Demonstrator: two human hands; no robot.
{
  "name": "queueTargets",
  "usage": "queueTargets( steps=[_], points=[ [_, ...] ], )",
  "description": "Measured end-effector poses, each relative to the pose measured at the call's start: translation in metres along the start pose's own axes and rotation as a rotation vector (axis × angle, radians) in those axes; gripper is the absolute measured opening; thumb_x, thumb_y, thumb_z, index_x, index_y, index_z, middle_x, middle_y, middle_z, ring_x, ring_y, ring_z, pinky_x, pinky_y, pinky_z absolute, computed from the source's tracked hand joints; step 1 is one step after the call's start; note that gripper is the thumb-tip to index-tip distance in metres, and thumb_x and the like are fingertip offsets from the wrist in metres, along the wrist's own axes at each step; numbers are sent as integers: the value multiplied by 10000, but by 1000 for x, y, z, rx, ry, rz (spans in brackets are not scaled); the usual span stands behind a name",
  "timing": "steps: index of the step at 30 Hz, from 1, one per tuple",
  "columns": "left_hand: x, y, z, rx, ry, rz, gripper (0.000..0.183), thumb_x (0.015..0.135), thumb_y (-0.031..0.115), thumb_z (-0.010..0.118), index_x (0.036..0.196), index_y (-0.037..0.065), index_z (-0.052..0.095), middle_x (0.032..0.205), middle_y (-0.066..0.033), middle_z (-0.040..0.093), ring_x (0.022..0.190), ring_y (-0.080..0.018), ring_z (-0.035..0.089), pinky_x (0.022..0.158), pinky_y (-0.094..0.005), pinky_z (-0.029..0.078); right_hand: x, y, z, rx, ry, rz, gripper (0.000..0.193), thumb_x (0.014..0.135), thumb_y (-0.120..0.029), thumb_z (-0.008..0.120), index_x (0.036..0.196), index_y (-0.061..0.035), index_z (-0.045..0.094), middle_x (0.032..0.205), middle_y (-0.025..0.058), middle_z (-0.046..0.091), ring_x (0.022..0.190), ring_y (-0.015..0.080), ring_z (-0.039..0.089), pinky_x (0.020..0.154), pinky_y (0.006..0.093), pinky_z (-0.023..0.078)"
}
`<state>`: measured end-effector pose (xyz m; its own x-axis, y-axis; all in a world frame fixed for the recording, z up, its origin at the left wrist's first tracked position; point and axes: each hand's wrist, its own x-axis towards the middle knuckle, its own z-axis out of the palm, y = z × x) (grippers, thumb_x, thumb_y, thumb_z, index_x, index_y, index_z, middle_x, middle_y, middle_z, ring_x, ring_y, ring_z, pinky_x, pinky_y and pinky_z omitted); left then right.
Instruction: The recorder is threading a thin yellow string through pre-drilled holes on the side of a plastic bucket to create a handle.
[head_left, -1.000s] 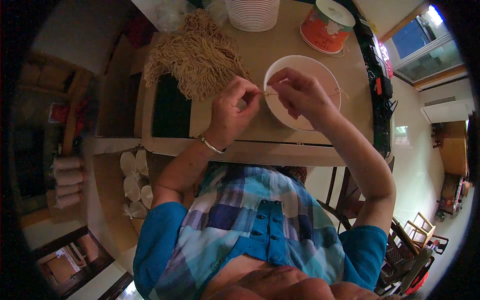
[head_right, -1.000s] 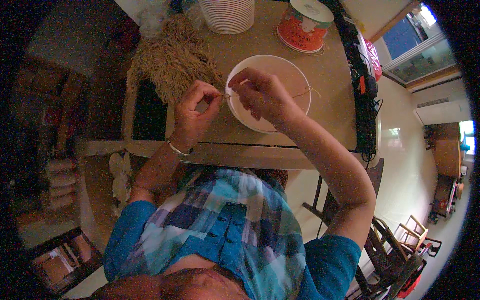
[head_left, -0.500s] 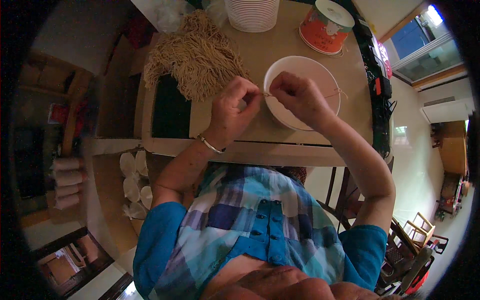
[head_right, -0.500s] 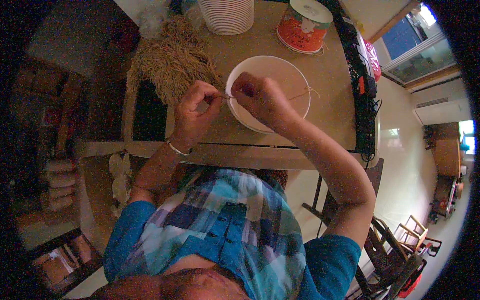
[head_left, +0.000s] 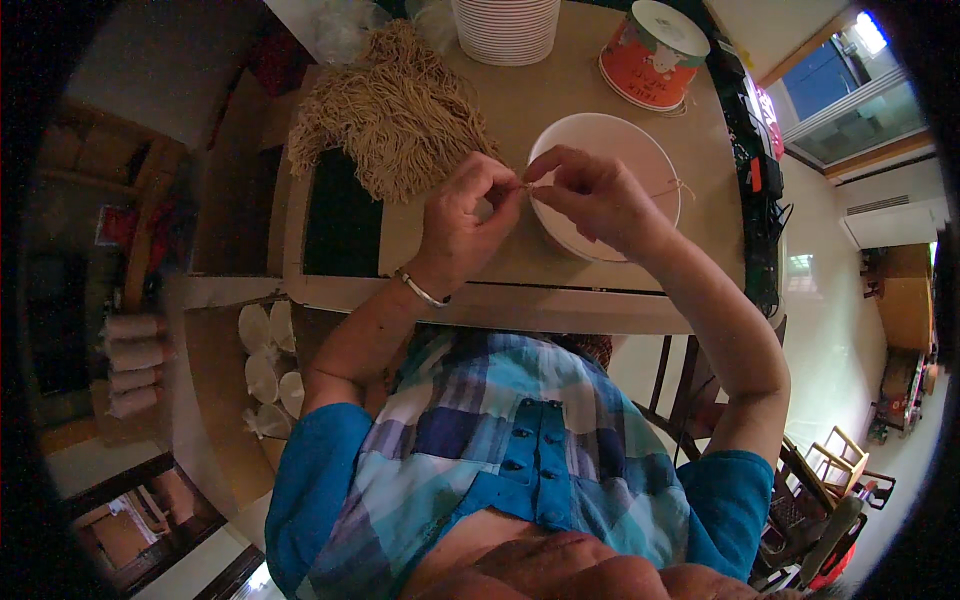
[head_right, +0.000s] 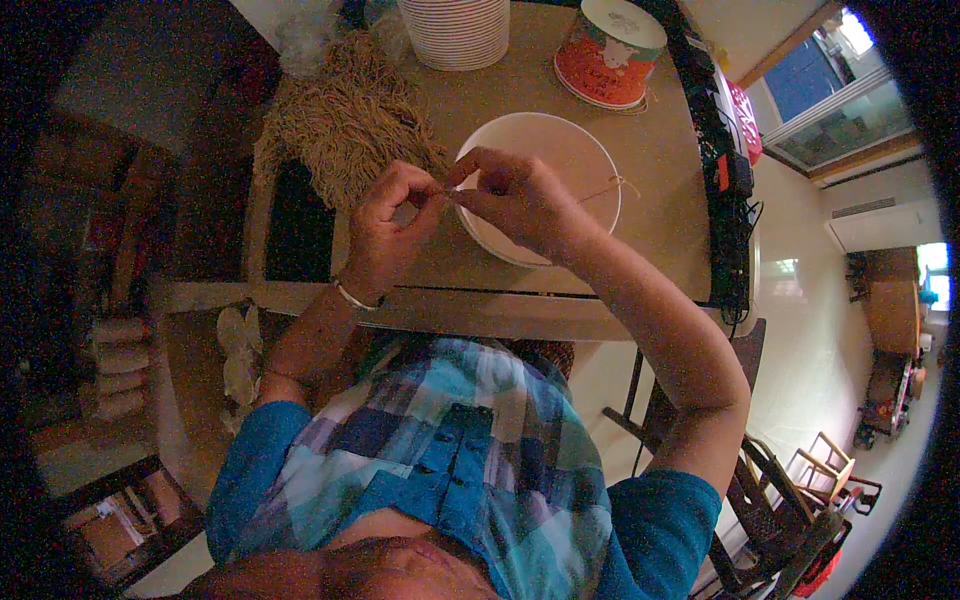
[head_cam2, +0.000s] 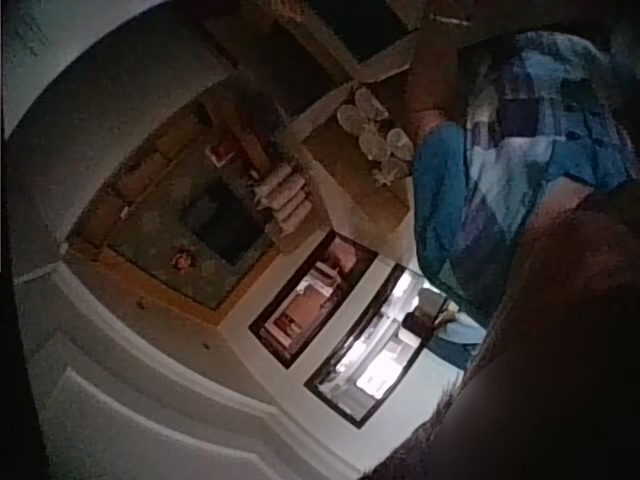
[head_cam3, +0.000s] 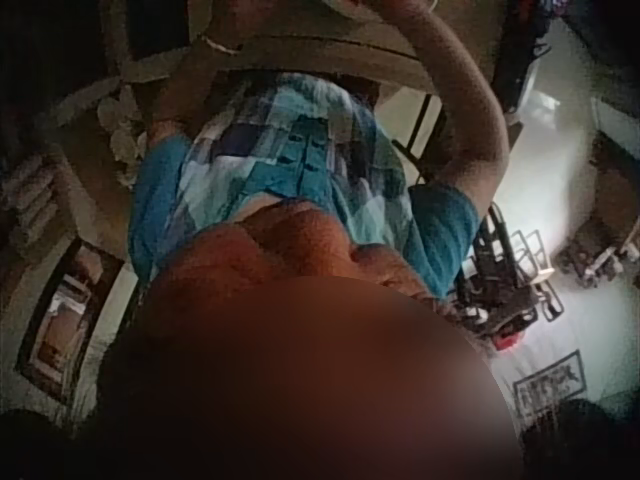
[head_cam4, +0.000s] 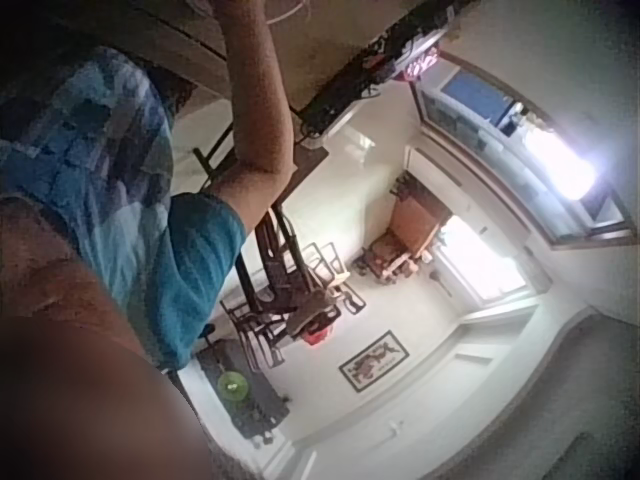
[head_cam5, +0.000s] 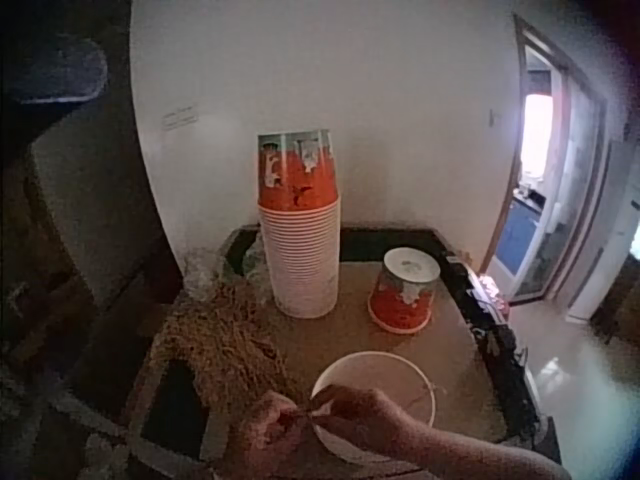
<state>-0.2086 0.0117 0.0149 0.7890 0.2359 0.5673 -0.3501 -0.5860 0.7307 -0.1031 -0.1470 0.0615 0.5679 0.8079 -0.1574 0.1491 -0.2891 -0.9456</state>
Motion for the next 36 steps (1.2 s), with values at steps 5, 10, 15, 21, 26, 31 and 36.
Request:
queueTargets(
  steps=[5, 10, 15, 21, 26, 31, 36],
  points=[
    [0, 1, -1, 9, 0, 12, 159, 774, -38, 661, 885, 46, 583, 819, -62, 576, 712, -170, 610, 617, -277, 500, 1, 0, 2, 25, -22, -47, 90, 864, -78, 646, 941, -33, 631, 720, -31, 568, 665, 35, 477, 579, 218, 412],
    [-2, 1, -1, -20, -35, -56, 149, 784, -44, 661, 887, 42, 597, 862, -50, 585, 800, -155, 594, 721, -272, 488, 3, 1, 1, -3, -20, -24, 76, 873, -84, 630, 928, -31, 626, 756, -15, 599, 665, 39, 501, 582, 219, 436],
    [-1, 2, -2, -4, -13, -23, 126, 798, -15, 658, 894, 53, 613, 824, -57, 593, 729, -160, 610, 639, -274, 494, 3, 5, -2, 59, -55, 93, 122, 895, -149, 611, 931, -33, 619, 732, -9, 603, 553, 44, 488, 467, 228, 405],
    [2, 2, -7, 1, -33, -45, 124, 818, -36, 650, 910, 47, 642, 865, -47, 617, 806, -134, 607, 712, -254, 496, 4, 3, 1, 54, -8, 128, 90, 911, -137, 595, 927, -48, 602, 669, -40, 537, 485, 16, 424, 409, 192, 327],
    [5, 1, -5, -17, -20, -17, 131, 809, -24, 652, 911, 56, 634, 840, -58, 601, 755, -164, 612, 655, -267, 491, 4, 6, 1, 46, -22, 97, 147, 893, -202, 614, 940, -63, 617, 696, -37, 558, 501, 40, 438, 420, 216, 367],
    [5, -2, 1, 5, -14, -5, 139, 804, -28, 656, 911, 59, 636, 838, -57, 600, 749, -167, 613, 648, -270, 494, 1, 3, 0, 94, -30, 134, 86, 905, -129, 604, 931, -47, 598, 679, -38, 543, 488, 17, 419, 408, 193, 327],
    [-3, -4, 10, -107, 40, -185, 178, 808, 6, 681, 960, 62, 607, 824, -46, 597, 720, -136, 603, 649, -266, 495, 2, 2, 1, 107, -40, 149, 77, 901, -115, 606, 930, -44, 598, 682, -35, 543, 488, 20, 423, 409, 192, 334]
  ],
)
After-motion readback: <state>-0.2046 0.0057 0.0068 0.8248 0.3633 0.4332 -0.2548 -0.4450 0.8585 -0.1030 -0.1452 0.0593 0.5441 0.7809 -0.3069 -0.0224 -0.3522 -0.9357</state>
